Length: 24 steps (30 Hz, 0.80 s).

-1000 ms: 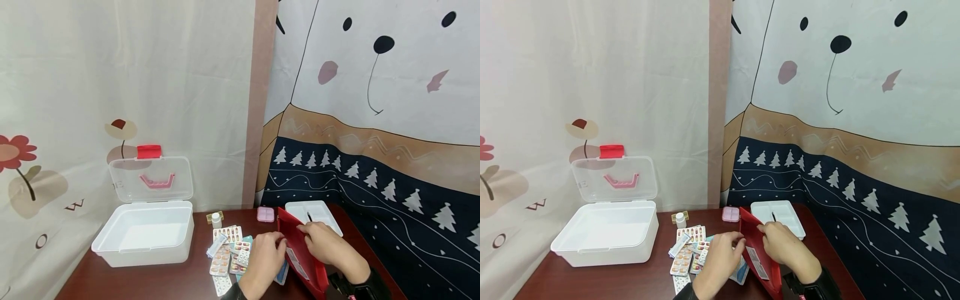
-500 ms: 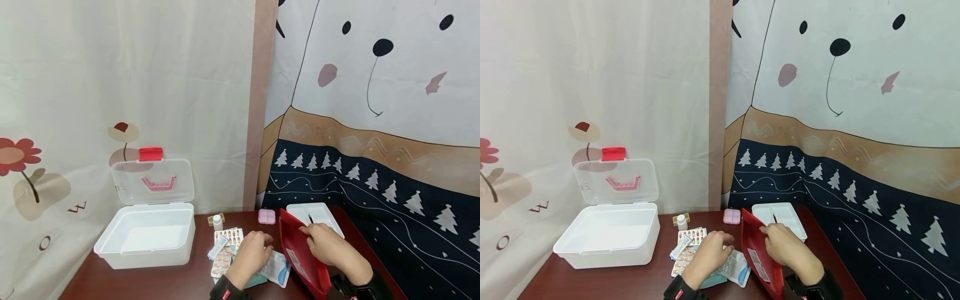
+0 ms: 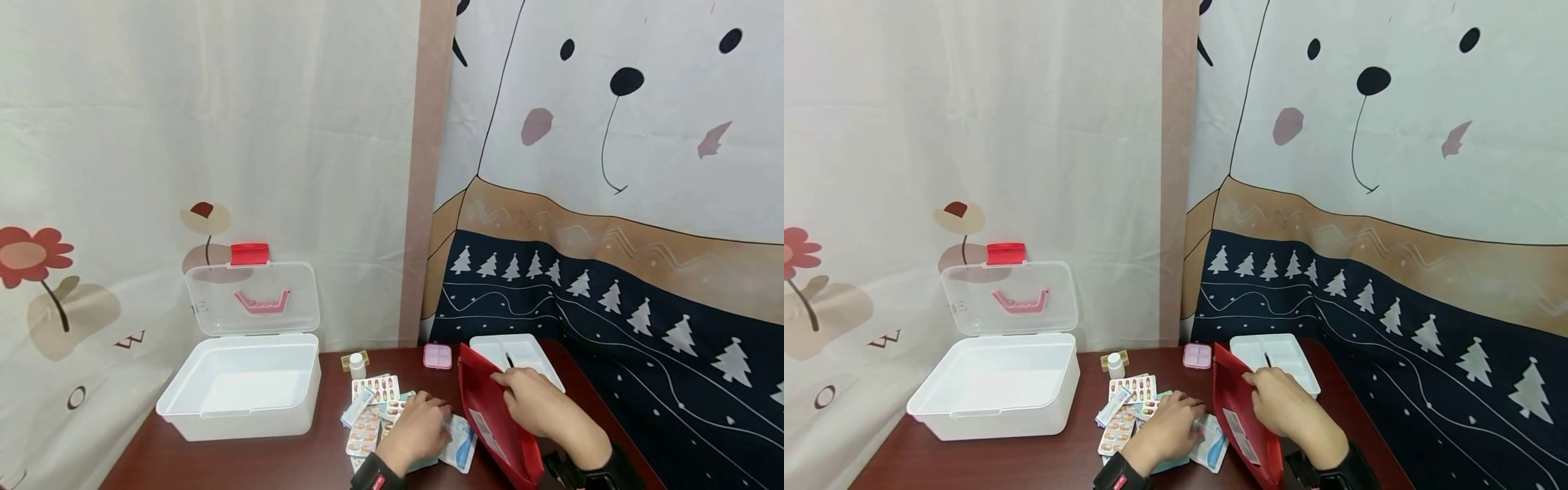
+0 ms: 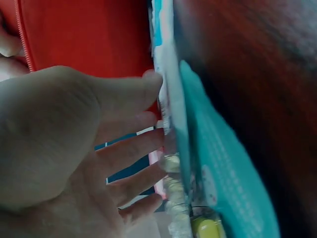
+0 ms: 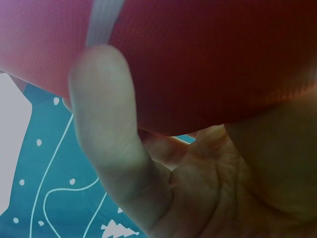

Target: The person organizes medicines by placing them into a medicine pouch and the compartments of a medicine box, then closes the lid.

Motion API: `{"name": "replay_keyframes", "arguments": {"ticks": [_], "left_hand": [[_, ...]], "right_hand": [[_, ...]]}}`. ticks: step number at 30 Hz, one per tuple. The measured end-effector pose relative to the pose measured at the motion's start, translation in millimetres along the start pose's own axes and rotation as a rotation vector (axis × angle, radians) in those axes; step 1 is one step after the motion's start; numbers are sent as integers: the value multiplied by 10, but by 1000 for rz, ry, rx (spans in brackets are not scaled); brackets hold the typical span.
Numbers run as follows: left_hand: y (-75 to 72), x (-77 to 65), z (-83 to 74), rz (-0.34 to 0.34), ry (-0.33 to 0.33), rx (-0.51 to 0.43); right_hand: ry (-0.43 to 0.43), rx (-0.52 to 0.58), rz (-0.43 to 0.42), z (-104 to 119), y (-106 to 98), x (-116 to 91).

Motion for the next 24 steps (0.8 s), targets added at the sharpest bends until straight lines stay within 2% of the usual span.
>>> {"name": "replay_keyframes", "arguments": {"ticks": [4,8,12,21,24], "left_hand": [[11,-8,-24,-32,36,72],[25,-9,-35,-34,33,97],[2,-2,-42,-37,18,74],[-90,38,-7,-144,46,-22],[-185,36,17,-178,65,-76]], "right_hand": [[0,5,-3,1,-1,-7],[8,15,2,-6,6,-16],[12,17,5,-4,6,-20],[-1,9,8,-17,9,-20],[-2,8,12,-15,4,-18]]}}
Point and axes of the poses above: each hand's wrist, its own x-axis towards the middle knuckle, its own y-axis out of the palm, z = x × y, the point moved 6 cm from there along x, towards the middle knuckle, and after that the axes turned 8 degrees about -z, right-handed, at the moved point
